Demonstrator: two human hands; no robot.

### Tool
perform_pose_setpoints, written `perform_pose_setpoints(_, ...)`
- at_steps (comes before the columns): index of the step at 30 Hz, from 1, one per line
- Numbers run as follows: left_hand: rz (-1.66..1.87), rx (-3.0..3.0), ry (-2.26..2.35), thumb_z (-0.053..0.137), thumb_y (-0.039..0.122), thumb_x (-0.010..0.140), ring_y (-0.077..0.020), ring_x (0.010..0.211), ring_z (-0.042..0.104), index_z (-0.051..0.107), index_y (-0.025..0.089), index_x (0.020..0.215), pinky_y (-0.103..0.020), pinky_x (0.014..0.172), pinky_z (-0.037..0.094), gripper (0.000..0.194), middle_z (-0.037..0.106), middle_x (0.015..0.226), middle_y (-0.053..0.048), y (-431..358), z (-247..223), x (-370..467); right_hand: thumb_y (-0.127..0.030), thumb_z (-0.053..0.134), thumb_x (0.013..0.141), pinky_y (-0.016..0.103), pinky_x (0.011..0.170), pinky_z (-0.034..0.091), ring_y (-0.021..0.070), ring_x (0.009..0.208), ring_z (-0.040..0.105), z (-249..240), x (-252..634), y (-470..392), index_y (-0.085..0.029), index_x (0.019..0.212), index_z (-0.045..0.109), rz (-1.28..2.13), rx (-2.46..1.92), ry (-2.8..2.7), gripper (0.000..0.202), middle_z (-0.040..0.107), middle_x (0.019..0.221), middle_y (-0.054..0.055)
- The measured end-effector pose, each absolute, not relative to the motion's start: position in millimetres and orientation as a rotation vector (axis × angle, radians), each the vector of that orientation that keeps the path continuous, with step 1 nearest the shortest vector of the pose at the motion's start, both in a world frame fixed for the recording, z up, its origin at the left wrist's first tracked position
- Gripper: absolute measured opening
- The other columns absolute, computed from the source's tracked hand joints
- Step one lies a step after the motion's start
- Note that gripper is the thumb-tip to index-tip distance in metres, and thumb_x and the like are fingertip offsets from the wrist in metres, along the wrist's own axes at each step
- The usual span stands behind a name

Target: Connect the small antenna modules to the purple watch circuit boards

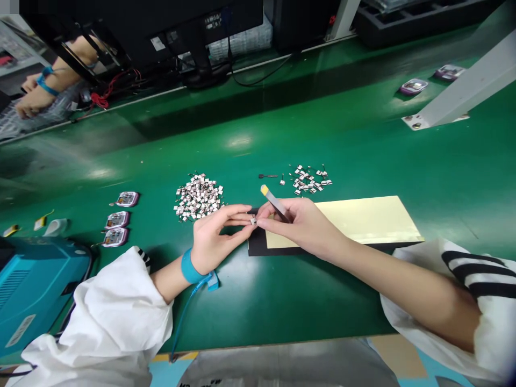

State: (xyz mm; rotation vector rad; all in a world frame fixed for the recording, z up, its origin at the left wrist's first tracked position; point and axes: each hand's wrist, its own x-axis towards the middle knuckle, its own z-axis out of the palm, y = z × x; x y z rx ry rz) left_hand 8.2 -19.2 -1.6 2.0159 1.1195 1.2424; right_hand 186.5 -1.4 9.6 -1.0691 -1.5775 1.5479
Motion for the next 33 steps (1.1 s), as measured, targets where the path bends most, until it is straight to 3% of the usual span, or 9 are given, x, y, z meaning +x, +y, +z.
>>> perform_pose_setpoints(4, 1.228, 2.074, 1.1, 0.066, 0.01, 0.07, -0.0102, 0.074, 0.066, 0.055, 0.014, 0.101, -0.015, 0.072, 0.057, 0.033, 0.066, 0.083, -0.003, -20.6, -0.1, 9.1, -0.031, 0.06, 0.074, 0.021, 0.049, 0.032, 0.011, 0.059, 0.045, 11.2, 186.9, -2.1, -0.014, 0.072, 0.062, 1.565, -1.07, -1.604, 0.017, 0.051, 0.066, 0.001)
perform_pose_setpoints(10, 1.228, 2.082, 1.123, 0.065, 0.011, 0.071, -0.0105, 0.074, 0.066, 0.055, 0.015, 0.1, -0.016, 0.072, 0.057, 0.031, 0.067, 0.083, -0.003, -21.7, 1.8, 11.5, -0.032, 0.061, 0.072, 0.021, 0.044, 0.019, 0.0066, 0.048, 0.027, 9.8, 185.1, -4.0, -0.014, 0.072, 0.059, 1.615, -1.119, -1.551, 0.018, 0.035, 0.054, -0.005)
perform_pose_setpoints(16, 1.232, 2.09, 1.141, 0.065, 0.01, 0.07, -0.0099, 0.074, 0.066, 0.055, 0.015, 0.099, -0.014, 0.072, 0.056, 0.031, 0.066, 0.083, -0.002, -22.9, 1.1, 12.7, -0.027, 0.061, 0.07, 0.021, 0.042, 0.016, 0.0057, 0.045, 0.022, 8.8, 180.8, -8.4, -0.014, 0.07, 0.058, 1.582, -1.174, -1.51, 0.014, 0.029, 0.049, -0.007)
perform_pose_setpoints(18, 1.212, 2.107, 1.127, 0.066, 0.01, 0.07, -0.0095, 0.074, 0.066, 0.055, 0.015, 0.098, -0.013, 0.072, 0.055, 0.031, 0.066, 0.085, -0.003, -23.6, 1.6, 12.9, -0.022, 0.062, 0.067, 0.02, 0.042, 0.019, 0.0054, 0.045, 0.025, 9.6, 178.5, -9.0, -0.014, 0.066, 0.058, 1.557, -1.208, -1.485, 0.01, 0.033, 0.049, -0.007)
perform_pose_setpoints(20, 1.204, 2.108, 1.115, 0.066, 0.01, 0.069, -0.0094, 0.074, 0.066, 0.056, 0.015, 0.097, -0.013, 0.072, 0.055, 0.03, 0.066, 0.087, -0.003, -24.4, 2.6, 13.0, -0.018, 0.063, 0.064, 0.02, 0.045, 0.028, 0.0067, 0.049, 0.037, 10.4, 177.7, -7.5, -0.014, 0.059, 0.056, 1.583, -1.175, -1.433, 0.009, 0.044, 0.053, -0.004)
perform_pose_setpoints(23, 1.203, 2.058, 1.134, 0.067, 0.011, 0.069, -0.0091, 0.072, 0.066, 0.056, 0.016, 0.097, -0.011, 0.068, 0.056, 0.031, 0.067, 0.083, -0.001, -25.1, 4.2, 12.6, -0.019, 0.067, 0.062, 0.022, 0.06, 0.04, 0.0119, 0.065, 0.053, 11.3, 181.6, -2.2, -0.014, 0.054, 0.053, 1.707, -1.051, -1.326, 0.017, 0.058, 0.067, 0.001)
perform_pose_setpoints(26, 1.198, 2.014, 1.161, 0.068, 0.01, 0.067, -0.0084, 0.071, 0.066, 0.054, 0.016, 0.096, -0.009, 0.065, 0.055, 0.032, 0.067, 0.078, 0.001, -26.6, 4.1, 12.4, -0.027, 0.069, 0.064, 0.022, 0.058, 0.039, 0.0112, 0.063, 0.053, 12.6, 187.8, 0.7, -0.014, 0.057, 0.053, 1.725, -1.068, -1.347, 0.022, 0.06, 0.071, 0.002)
perform_pose_setpoints(30, 1.145, 2.076, 1.104, 0.065, 0.011, 0.071, -0.0075, 0.072, 0.065, 0.053, 0.015, 0.093, -0.011, 0.07, 0.054, 0.026, 0.065, 0.081, -0.001, -31.9, 3.1, 15.3, -0.034, 0.068, 0.065, 0.019, 0.041, 0.024, 0.0059, 0.044, 0.035, 14.5, 187.8, -5.0, -0.014, 0.067, 0.056, 1.486, -1.191, -1.663, 0.023, 0.045, 0.051, -0.005)
perform_pose_setpoints(33, 0.989, 2.23, 1.083, 0.061, 0.013, 0.075, -0.0075, 0.073, 0.063, 0.052, 0.016, 0.095, -0.014, 0.069, 0.053, 0.022, 0.064, 0.083, -0.002, -30.0, 6.3, 15.9, -0.031, 0.066, 0.067, 0.018, 0.04, 0.023, 0.0059, 0.042, 0.032, 15.1, 188.2, -5.3, -0.015, 0.068, 0.056, 1.349, -1.239, -1.836, 0.018, 0.036, 0.047, -0.007)
